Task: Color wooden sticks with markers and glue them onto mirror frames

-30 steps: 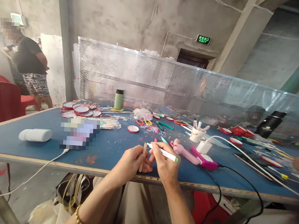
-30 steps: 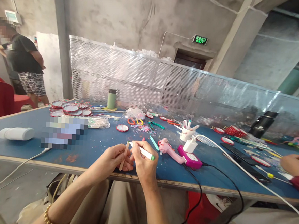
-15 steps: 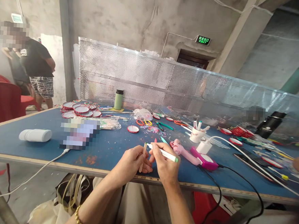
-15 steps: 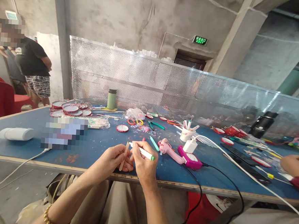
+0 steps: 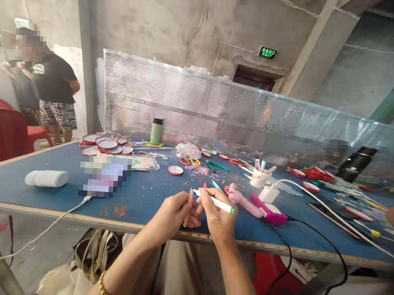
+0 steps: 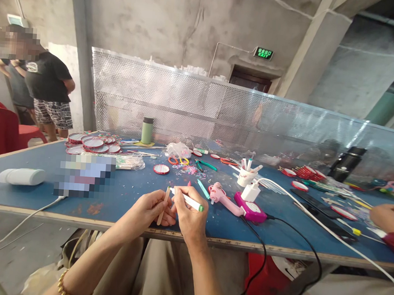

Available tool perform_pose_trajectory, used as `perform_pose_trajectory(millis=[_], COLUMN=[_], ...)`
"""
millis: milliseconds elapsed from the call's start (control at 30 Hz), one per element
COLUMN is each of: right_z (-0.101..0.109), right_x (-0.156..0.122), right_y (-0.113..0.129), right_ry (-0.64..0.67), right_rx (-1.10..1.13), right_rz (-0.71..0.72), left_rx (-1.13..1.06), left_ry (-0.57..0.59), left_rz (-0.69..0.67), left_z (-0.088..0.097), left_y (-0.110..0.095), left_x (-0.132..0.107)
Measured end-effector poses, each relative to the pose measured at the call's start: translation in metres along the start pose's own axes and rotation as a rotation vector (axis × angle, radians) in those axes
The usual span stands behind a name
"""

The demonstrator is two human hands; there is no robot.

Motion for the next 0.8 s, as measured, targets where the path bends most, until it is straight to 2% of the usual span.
perform_pose_trajectory(millis=[800], right_z=[0.0002], right_x=[0.0008], right_y=[-0.0007], right_ry=[0.000], right_rx=[-0.011], right_rz=[-0.008], left_rx=[-0.006], left_ry=[-0.001], left_rz=[0.004], left_z=[0.0002], left_y=[-0.0016], left_x=[-0.0015])
Point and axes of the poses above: each hand's wrist, its own x-axis towards the middle knuckle, its own z-axis out of the back of the hand, y = z × x, the point moved 9 cm from there along x, towards the middle knuckle, and after that the axes turned 14 degrees about z, right-handed, at the moved point
